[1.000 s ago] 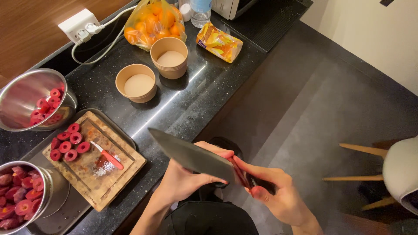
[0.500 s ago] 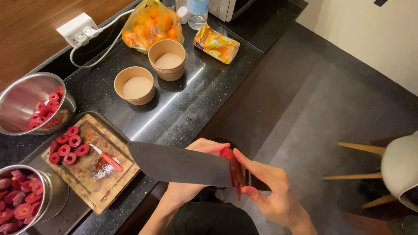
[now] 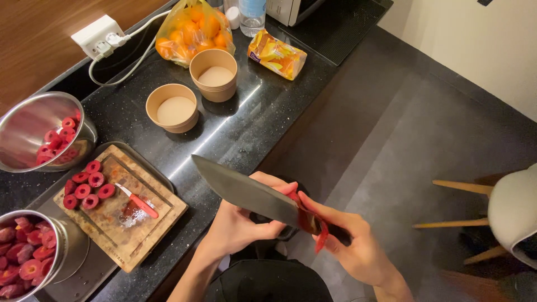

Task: The person is pitting and slicing red plums into bowls on a kitchen counter.

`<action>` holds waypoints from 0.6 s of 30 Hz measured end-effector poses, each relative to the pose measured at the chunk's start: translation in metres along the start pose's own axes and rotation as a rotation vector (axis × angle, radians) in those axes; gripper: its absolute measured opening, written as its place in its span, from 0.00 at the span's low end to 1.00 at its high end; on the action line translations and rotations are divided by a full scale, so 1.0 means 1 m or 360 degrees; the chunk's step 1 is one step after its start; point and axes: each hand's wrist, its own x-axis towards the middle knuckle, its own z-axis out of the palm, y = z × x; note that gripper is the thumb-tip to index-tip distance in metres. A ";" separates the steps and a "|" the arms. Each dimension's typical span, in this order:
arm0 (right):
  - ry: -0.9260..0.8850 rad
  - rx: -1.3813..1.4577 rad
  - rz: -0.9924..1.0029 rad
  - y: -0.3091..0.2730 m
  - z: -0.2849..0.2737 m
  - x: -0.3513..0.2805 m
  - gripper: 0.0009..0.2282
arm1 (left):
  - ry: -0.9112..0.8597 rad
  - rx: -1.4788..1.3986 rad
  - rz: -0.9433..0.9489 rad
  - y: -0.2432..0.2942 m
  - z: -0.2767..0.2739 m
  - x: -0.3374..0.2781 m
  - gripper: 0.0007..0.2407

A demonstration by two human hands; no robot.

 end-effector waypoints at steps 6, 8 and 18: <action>0.0111 -0.0126 0.0005 0.006 -0.003 -0.001 0.23 | -0.0139 0.0092 0.0060 0.008 -0.001 -0.001 0.19; 0.0099 -0.0122 -0.0077 -0.004 0.001 0.003 0.23 | -0.0109 0.0097 0.0075 0.011 0.004 0.001 0.21; 0.0118 -0.0614 -0.0409 -0.013 0.009 0.004 0.28 | -0.0029 0.0471 0.0295 -0.014 0.000 -0.005 0.19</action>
